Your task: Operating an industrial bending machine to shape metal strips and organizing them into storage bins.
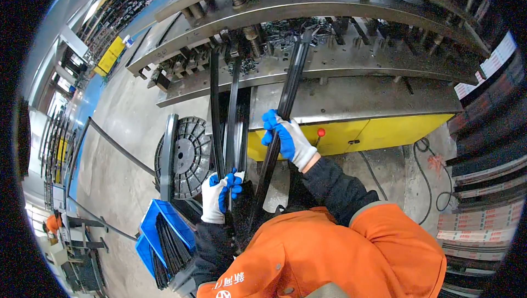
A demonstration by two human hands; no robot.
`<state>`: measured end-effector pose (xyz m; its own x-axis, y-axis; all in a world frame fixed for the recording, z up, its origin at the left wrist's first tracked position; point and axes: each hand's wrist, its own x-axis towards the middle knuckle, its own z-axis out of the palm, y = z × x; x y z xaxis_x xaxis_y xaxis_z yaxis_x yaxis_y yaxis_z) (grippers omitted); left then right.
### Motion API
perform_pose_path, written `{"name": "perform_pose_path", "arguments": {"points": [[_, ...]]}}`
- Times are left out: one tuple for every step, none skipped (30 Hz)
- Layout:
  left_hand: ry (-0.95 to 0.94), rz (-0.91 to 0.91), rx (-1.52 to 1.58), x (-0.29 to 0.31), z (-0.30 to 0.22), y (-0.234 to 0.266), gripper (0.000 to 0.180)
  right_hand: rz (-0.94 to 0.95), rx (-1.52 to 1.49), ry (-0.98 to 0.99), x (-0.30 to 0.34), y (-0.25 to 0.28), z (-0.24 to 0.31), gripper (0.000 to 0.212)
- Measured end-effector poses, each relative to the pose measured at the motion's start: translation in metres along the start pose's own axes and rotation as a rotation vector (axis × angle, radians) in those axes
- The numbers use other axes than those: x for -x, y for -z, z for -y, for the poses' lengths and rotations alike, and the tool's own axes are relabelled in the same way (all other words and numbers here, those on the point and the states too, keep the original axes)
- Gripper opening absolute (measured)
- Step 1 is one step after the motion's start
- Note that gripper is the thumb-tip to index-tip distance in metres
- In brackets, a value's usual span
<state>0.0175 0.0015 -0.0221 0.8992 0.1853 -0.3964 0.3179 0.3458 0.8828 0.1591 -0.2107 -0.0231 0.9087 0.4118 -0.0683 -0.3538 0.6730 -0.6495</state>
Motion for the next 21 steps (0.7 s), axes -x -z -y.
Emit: {"name": "perform_pose_path", "arguments": {"points": [[-0.010,-0.003,0.003,-0.002,0.001,0.000,0.020,0.002,-0.026,0.018,0.000,0.004,-0.001,0.021],[-0.020,-0.006,0.006,-0.004,0.002,0.000,0.020,0.003,-0.052,0.036,0.000,0.007,-0.002,0.021],[-0.018,-0.005,0.005,-0.005,0.002,-0.001,0.020,0.002,-0.053,0.037,0.001,0.007,-0.001,0.021],[-0.006,-0.001,0.019,-0.005,0.001,-0.002,0.020,-0.019,-0.022,0.032,0.003,0.006,-0.001,0.020],[0.005,0.003,0.034,-0.005,0.001,-0.003,0.021,-0.038,0.010,0.027,0.004,0.005,0.000,0.020],[0.017,0.006,0.048,-0.006,0.000,-0.003,0.021,-0.058,0.041,0.020,0.005,0.004,0.001,0.019],[0.028,0.009,0.063,-0.006,0.000,-0.003,0.022,-0.077,0.072,0.014,0.006,0.003,0.001,0.019],[0.028,0.008,0.062,-0.007,-0.001,-0.004,0.022,-0.076,0.071,0.013,0.006,0.003,0.001,0.019],[0.023,0.008,0.062,-0.007,-0.001,-0.004,0.022,-0.070,0.071,0.017,0.006,0.002,0.001,0.019],[0.019,0.007,0.062,-0.008,-0.001,-0.005,0.023,-0.065,0.072,0.021,0.005,0.002,0.001,0.019],[0.014,0.007,0.062,-0.008,-0.001,-0.005,0.023,-0.059,0.073,0.025,0.005,0.001,0.001,0.018],[0.009,0.007,0.063,-0.009,-0.001,-0.006,0.024,-0.053,0.074,0.028,0.005,0.000,0.001,0.018],[0.009,0.006,0.063,-0.009,-0.001,-0.006,0.024,-0.053,0.073,0.028,0.006,0.000,0.001,0.018],[0.013,0.001,0.076,-0.009,-0.002,-0.007,0.023,-0.064,0.080,0.030,0.006,0.000,0.001,0.018],[0.017,-0.004,0.090,-0.009,-0.002,-0.007,0.022,-0.075,0.086,0.031,0.007,0.000,0.002,0.017],[0.021,-0.008,0.104,-0.009,-0.003,-0.008,0.021,-0.086,0.093,0.033,0.008,-0.001,0.002,0.017],[0.025,-0.013,0.118,-0.008,-0.003,-0.010,0.020,-0.097,0.100,0.034,0.009,-0.001,0.003,0.017],[0.026,-0.016,0.120,-0.006,-0.005,-0.012,0.020,-0.097,0.101,0.030,0.010,-0.002,0.004,0.017],[0.001,-0.059,0.093,-0.004,-0.007,-0.016,0.019,-0.109,0.102,0.027,0.012,-0.003,0.004,0.017],[-0.024,-0.099,0.065,-0.002,-0.010,-0.022,0.017,-0.122,0.103,0.028,0.013,-0.003,0.005,0.017],[-0.050,-0.139,0.036,-0.002,-0.013,-0.027,0.016,-0.136,0.104,0.028,0.014,-0.004,0.006,0.017]]}}
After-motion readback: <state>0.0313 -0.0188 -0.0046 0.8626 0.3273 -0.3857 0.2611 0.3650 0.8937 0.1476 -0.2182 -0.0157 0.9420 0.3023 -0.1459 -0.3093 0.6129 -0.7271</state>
